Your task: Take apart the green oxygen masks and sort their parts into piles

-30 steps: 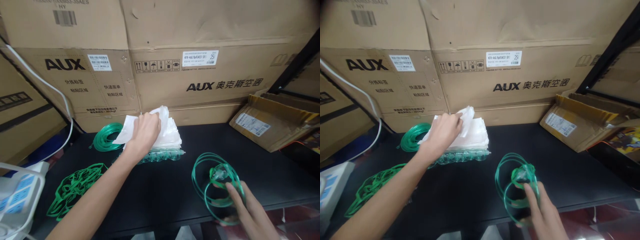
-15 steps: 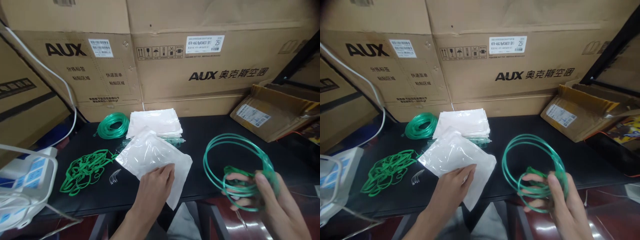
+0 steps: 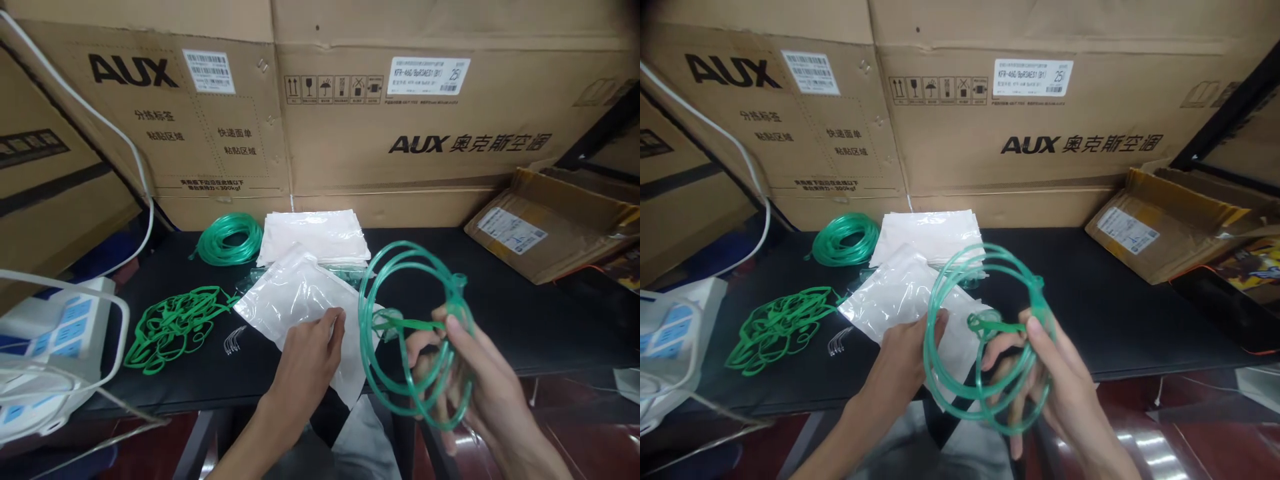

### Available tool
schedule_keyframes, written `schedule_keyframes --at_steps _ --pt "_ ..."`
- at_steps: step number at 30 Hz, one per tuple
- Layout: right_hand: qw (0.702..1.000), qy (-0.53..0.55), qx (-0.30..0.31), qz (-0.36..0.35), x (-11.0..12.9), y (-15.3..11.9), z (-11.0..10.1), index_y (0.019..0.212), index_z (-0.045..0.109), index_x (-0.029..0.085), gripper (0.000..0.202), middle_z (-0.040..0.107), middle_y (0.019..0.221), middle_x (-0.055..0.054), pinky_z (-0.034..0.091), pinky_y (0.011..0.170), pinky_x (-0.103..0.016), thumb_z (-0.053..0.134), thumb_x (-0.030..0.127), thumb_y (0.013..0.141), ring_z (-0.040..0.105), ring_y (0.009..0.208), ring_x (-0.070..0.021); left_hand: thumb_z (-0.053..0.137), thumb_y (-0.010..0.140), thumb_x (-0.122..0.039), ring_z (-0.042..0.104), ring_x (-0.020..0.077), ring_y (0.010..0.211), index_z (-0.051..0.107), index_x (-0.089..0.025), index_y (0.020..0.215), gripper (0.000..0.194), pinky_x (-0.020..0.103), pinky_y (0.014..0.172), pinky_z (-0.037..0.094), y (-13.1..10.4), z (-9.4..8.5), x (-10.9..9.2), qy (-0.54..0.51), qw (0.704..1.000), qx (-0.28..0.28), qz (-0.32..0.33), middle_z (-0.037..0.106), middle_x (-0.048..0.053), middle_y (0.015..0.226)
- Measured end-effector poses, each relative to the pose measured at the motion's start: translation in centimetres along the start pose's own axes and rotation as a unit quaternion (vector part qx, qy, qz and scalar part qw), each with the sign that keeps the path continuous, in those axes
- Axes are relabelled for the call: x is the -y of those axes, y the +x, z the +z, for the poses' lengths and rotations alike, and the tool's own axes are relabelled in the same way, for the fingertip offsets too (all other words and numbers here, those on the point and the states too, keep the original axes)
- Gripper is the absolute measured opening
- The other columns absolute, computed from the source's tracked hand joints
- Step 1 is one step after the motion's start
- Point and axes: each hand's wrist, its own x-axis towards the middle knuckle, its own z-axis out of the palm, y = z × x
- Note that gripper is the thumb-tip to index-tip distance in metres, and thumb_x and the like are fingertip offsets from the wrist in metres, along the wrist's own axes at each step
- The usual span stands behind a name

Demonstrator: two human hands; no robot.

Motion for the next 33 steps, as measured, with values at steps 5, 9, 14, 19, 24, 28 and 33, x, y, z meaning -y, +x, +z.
schedule_keyframes --at_steps 5,9,14,19,24,28,33 --pt "0.991 -0.048 -0.003 0.122 -4.0 0.3 -2.2 0.119 0.057 0.024 0.058 0.078 0.082 -0.004 0.047 0.028 -0.024 0.083 0.061 0.083 0.067 0.037 -0.0216 0.047 0.111 -0.022 0.075 0.0239 0.066 0.073 -0.021 0.118 0.027 0.032 0.06 0.047 -0.2 0.2 0.3 -0.026 1.0 -0.005 -0.007 0.079 0.002 0.079" --pt "0.98 -0.118 -0.031 0.158 -5.0 -0.8 -4.4 0.12 0.062 0.022 0.055 0.075 0.072 -0.003 0.044 0.03 -0.019 0.078 0.063 0.087 0.068 0.04 -0.0191 0.043 0.114 -0.026 0.076 0.0245 0.071 0.072 -0.021 0.125 0.031 0.035 0.067 0.052 -0.5 0.4 0.6 -0.039 0.999 -0.013 -0.018 0.081 0.003 0.085" --pt "0.963 -0.203 -0.024 0.175 -4.5 -1.0 -5.1 0.09 0.066 0.02 0.056 0.076 0.072 -0.003 0.043 0.029 -0.018 0.069 0.076 0.089 0.066 0.036 -0.0167 0.045 0.115 -0.03 0.077 0.0221 0.092 0.067 -0.025 0.14 0.034 0.036 0.075 0.059 -0.8 0.5 0.9 -0.085 0.996 -0.032 0.019 0.077 0.005 0.123" --pt "0.941 -0.309 0.055 0.124 -4.5 0.6 -4.6 0.088 0.064 0.021 0.054 0.07 0.064 0.002 0.041 0.027 -0.018 0.063 0.075 0.093 0.069 0.037 -0.0192 0.044 0.114 -0.028 0.069 0.021 0.09 0.065 -0.026 0.144 0.036 0.034 0.07 0.059 -1.2 1.0 0.9 -0.058 0.991 -0.022 0.115 0.064 0.007 0.112" --pt "0.924 -0.349 0.12 0.098 -4.0 2.4 -3.9 0.086 0.058 0.022 0.043 0.066 0.061 0.006 0.036 0.025 -0.016 0.06 0.063 0.101 0.063 0.032 -0.0152 0.045 0.114 -0.025 0.062 0.0218 0.092 0.058 -0.021 0.151 0.039 0.036 0.075 0.058 -1.6 2.0 1.2 -0.081 0.98 -0.016 0.179 0.059 0.007 0.102" --pt "0.917 -0.366 0.142 0.066 -3.6 3.4 -4.1 0.114 0.063 0.022 0.037 0.074 0.077 0.002 0.035 0.024 -0.017 0.057 0.057 0.104 0.066 0.035 -0.016 0.043 0.115 -0.023 0.062 0.0193 0.092 0.056 -0.023 0.153 0.04 0.035 0.079 0.057 -1.5 2.4 1.5 -0.147 0.976 -0.032 0.157 0.058 0.005 0.102" --pt "0.904 -0.395 0.154 0.048 -3.6 3.5 -4.4 0.164 0.038 0.033 0.061 0.072 0.081 0.004 0.037 0.025 -0.015 0.049 0.056 0.109 0.063 0.033 -0.012 0.04 0.117 -0.026 0.063 0.0193 0.096 0.055 -0.024 0.155 0.041 0.037 0.083 0.056 -1.2 2.3 1.5 -0.175 0.979 0.011 0.107 0.059 0.005 0.107"
